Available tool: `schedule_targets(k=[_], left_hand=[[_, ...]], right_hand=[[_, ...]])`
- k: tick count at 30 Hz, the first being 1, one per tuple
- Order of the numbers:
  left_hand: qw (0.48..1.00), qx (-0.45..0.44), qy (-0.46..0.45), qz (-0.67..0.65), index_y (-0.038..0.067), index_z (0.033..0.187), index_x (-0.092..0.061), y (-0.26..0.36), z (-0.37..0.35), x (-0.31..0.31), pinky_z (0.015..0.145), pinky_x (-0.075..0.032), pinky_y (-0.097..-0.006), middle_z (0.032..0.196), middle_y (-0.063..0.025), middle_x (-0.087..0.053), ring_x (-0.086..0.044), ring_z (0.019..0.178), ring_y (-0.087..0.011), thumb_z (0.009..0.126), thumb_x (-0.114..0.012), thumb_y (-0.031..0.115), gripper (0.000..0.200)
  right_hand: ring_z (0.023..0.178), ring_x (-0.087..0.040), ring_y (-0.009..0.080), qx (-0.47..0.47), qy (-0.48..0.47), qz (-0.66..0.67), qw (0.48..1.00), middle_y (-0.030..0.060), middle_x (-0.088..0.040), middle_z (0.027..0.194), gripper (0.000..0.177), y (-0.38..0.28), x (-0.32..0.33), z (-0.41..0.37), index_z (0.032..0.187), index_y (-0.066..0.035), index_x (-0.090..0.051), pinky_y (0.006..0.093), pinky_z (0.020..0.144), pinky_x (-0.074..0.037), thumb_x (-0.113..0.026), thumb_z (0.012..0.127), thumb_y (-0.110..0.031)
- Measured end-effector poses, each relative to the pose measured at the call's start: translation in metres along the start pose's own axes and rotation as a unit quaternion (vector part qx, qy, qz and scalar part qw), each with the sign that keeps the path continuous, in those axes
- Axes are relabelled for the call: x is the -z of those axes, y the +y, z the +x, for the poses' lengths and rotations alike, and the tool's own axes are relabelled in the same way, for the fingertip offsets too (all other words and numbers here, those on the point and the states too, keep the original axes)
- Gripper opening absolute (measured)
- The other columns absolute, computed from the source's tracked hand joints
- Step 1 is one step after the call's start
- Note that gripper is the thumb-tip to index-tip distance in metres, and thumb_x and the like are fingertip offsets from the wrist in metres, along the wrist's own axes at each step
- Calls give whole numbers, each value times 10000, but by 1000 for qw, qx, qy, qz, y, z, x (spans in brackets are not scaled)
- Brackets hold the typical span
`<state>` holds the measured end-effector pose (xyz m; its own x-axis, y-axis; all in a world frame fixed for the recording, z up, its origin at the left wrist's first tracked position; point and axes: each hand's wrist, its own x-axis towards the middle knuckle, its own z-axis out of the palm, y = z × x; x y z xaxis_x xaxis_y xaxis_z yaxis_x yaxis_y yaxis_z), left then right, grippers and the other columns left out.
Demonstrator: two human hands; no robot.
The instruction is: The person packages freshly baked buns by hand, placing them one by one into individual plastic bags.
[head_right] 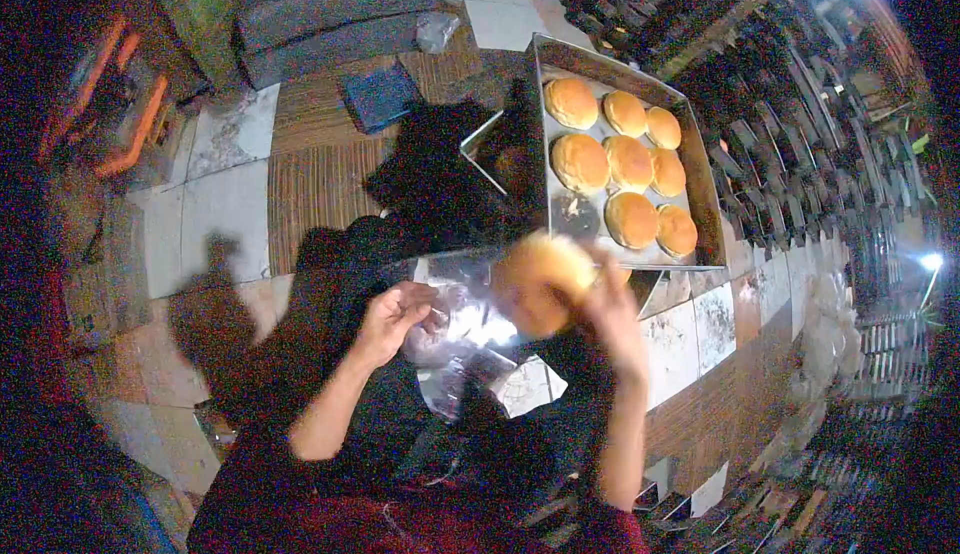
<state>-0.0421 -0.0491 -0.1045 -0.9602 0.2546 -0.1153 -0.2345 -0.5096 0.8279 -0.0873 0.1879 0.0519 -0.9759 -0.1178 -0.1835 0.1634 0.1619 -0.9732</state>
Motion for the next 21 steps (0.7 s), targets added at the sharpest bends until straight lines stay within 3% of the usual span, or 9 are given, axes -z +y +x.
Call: schedule_targets(k=[1, 4, 7, 11, 12, 13, 15, 19, 21], left_hand=[[1000, -1, -2, 4, 8, 1112, -487, 4, -4, -3, 662, -498, -270, 959, -81, -588, -592, 840, -163, 847, -557, 64, 280], [966, -99, -59, 230, 56, 1313, -280, 7, -19, 0, 797, -444, -291, 1257, -65, -402, -474, 1025, -169, 745, -671, 35, 690], [887, -169, 312, 296, 66, 1293, -277, 43, -28, -15, 801, -444, -305, 1210, -91, -424, -510, 953, -177, 798, -603, 69, 593], [987, -88, 121, -61, 99, 1360, -106, 61, -59, -85, 904, -393, -332, 1360, -148, -218, -363, 1173, -225, 862, -534, 149, 658], [979, -137, 142, 55, 138, 1375, -62, 46, -45, -75, 944, -362, -372, 1397, -168, -137, -294, 1229, -251, 844, -565, 291, 748], [986, -81, 133, -53, 147, 1381, -46, 74, -41, -86, 980, -318, -395, 1405, -171, -122, -244, 1260, -271, 818, -578, 389, 812], [979, -137, 106, -105, 141, 1388, -34, 88, -29, -89, 996, -293, -397, 1403, -177, -129, -255, 1259, -287, 785, -617, 401, 878], [972, -72, -206, 84, 91, 1389, -35, 63, -68, -120, 1032, -237, -382, 1425, -99, -102, -212, 1290, -205, 638, -779, 325, 1083], [980, -110, -151, -66, 133, 1397, -27, 59, -74, -132, 1040, -226, -379, 1424, -58, -121, -163, 1302, -197, 586, -820, 281, 1144]], right_hand=[[1037, -494, 211, 2, -5, -201, 980, 124, -506, 1132, 582, 0, -15, -16, 1196, 21, -392, 327, 880, -417, -675, 764, -247], [902, -526, 143, -88, 5, 15, 996, 89, -539, 1031, 606, 41, -40, -55, 1177, 15, -404, 270, 794, -442, -731, 715, -201], [888, -552, 201, 7, 232, 226, 946, 119, -523, 1028, 475, 52, -44, -71, 1177, 22, -394, 326, 789, -466, -622, 788, -130], [888, -550, 222, 132, 227, 22, 965, 147, -516, 1010, 548, 43, -93, -111, 1177, 28, -371, 327, 768, -468, -630, 788, -258], [961, -520, 254, 94, 75, -25, 992, 182, -486, 1075, 633, 40, -105, -127, 1210, 43, -335, 349, 823, -437, -640, 776, -303], [1034, -490, 286, 54, -78, -73, 993, 216, -456, 1140, 719, 40, -116, -141, 1243, 57, -298, 371, 879, -405, -649, 763, -348], [1192, -347, 345, 283, -89, -203, 933, 262, -321, 1286, 913, 53, -129, -148, 1304, 75, -194, 414, 985, -290, -667, 719, -442], [1266, -229, 380, 274, 5, 21, 962, 253, -218, 1360, 1045, 39, -123, -139, 1335, 53, -142, 431, 1043, -192, -658, 661, -557], [1249, -254, 400, 217, 97, 151, 959, 263, -248, 1339, 1020, 22, -119, -134, 1313, 45, -193, 456, 1031, -208, -684, 639, -541]])
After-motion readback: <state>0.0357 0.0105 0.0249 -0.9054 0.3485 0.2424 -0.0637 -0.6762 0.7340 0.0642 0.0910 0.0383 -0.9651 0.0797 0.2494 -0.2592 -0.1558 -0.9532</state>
